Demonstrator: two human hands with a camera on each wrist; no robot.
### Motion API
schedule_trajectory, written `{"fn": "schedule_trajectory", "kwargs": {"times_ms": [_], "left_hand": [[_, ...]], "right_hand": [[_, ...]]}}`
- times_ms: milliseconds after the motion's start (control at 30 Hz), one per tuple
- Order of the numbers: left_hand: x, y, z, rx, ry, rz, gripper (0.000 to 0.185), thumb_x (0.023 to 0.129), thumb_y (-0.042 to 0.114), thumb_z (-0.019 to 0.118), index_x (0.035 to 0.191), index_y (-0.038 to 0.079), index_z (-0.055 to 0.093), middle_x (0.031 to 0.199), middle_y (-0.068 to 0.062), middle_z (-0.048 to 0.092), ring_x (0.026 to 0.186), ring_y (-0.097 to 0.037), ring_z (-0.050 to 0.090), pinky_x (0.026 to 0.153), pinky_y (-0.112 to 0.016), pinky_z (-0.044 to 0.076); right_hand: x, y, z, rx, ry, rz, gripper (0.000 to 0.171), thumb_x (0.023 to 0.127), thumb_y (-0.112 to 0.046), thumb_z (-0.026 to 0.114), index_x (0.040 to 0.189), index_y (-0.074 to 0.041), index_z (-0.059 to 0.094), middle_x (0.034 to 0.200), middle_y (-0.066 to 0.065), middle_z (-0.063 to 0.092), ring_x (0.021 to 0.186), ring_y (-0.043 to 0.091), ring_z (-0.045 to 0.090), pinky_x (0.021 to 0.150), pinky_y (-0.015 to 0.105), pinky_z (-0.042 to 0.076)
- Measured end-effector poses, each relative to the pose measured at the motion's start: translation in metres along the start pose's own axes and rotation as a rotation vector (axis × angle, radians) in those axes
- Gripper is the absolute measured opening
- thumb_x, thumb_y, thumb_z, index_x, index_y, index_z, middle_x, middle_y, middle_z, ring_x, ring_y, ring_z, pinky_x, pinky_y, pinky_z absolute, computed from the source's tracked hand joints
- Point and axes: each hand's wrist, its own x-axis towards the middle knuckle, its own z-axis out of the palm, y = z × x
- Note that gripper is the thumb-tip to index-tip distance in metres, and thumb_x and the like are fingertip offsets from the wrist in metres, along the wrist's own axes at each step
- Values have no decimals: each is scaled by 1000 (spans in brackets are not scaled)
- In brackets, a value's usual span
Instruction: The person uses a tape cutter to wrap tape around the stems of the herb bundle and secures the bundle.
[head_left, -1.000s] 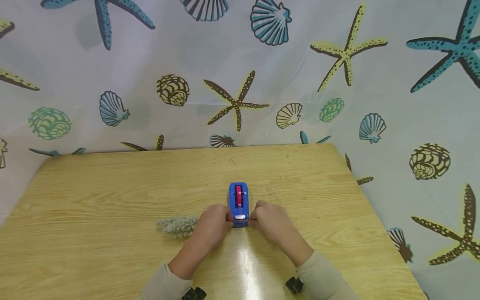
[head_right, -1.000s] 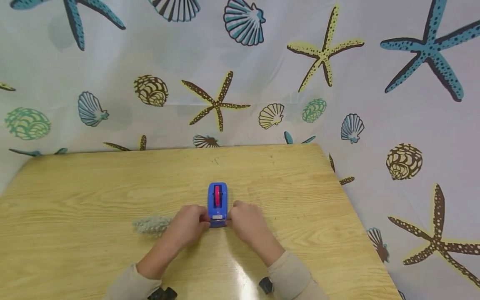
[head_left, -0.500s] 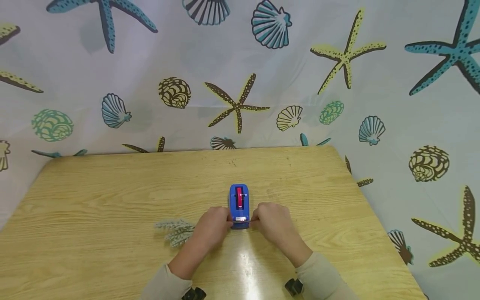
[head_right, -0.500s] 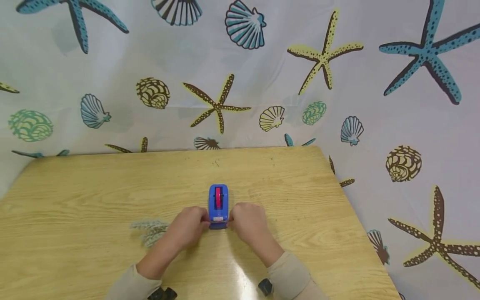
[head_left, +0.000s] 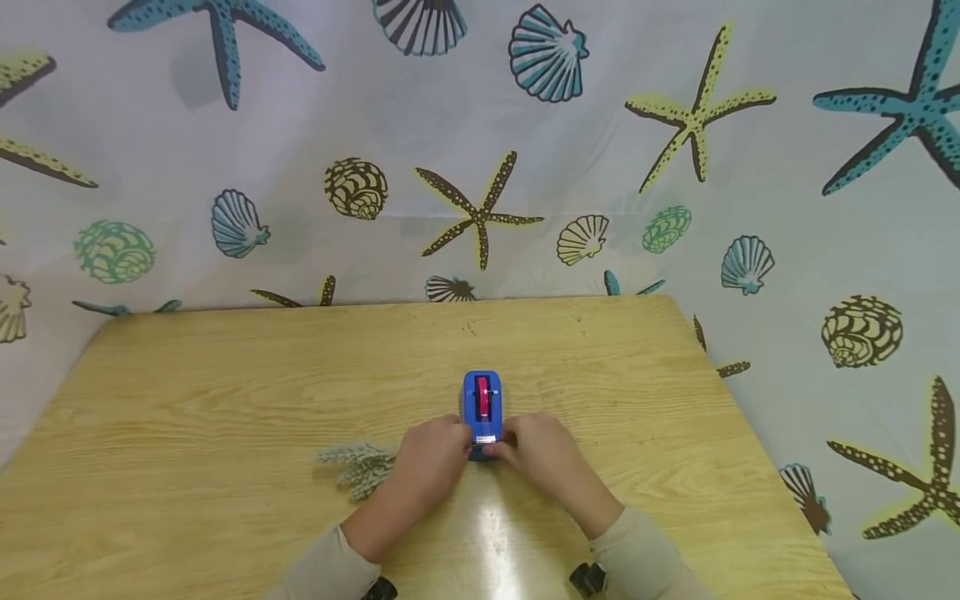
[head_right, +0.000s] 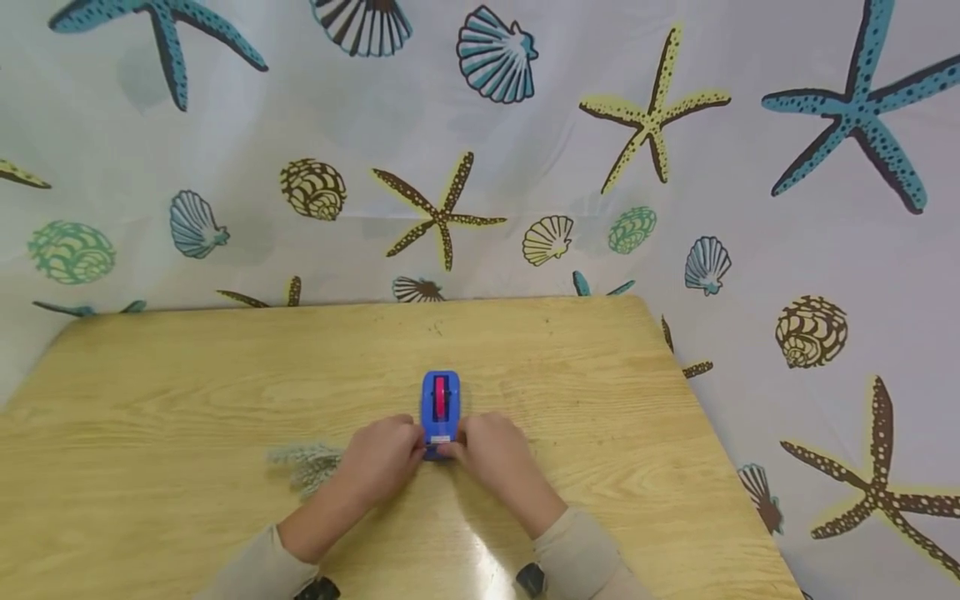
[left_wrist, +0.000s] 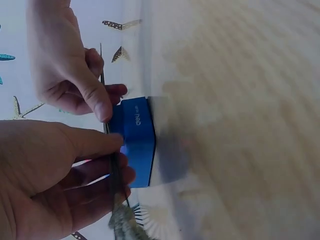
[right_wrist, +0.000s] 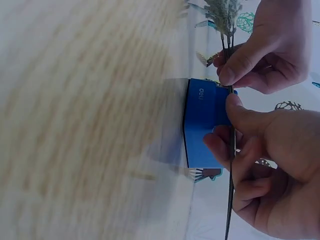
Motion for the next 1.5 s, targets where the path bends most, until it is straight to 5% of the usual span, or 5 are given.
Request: {"fn": "schedule_trajectory", "kwargs": {"times_ms": [167,367,633,1233,1500], "left_hand": [[21,-15,-17,-165,-182,-26,22,86,21,79,70,11,67,67,2,61,60,-12,51,54,-30,46],[57,-47,-27,-339,-265,-104,56,83,22,83,131,2,61,126,-16,63,109,-31,65,91,-44,56],[78,-69,0,-537,-456,72,95,82,16,84,157,3,26,163,-19,25,149,-40,27,119,-54,29],[73,-63,4,-592,-511,69,85,91,11,73,160,15,23,162,-16,24,147,-38,31,118,-53,32],[69,-60,8,-553,-431,35,85,92,13,72,159,9,20,159,-18,29,147,-37,33,119,-52,30]], "right_hand": [[0,-2,0,0,32,39,31,86,-38,76,69,-13,71,57,-9,58,51,2,41,48,19,36],[-1,-6,0,1,23,53,31,87,-37,75,73,-10,73,59,-7,60,50,3,42,47,18,37],[0,-10,2,4,7,75,30,88,-36,75,74,-10,73,56,-8,54,50,3,40,46,18,35],[-7,-14,9,59,22,165,31,88,-35,74,75,-6,75,53,-7,52,47,5,38,44,19,33],[-7,-15,14,-5,53,183,32,88,-35,75,75,-6,76,55,-5,56,48,6,39,44,20,32]]}}
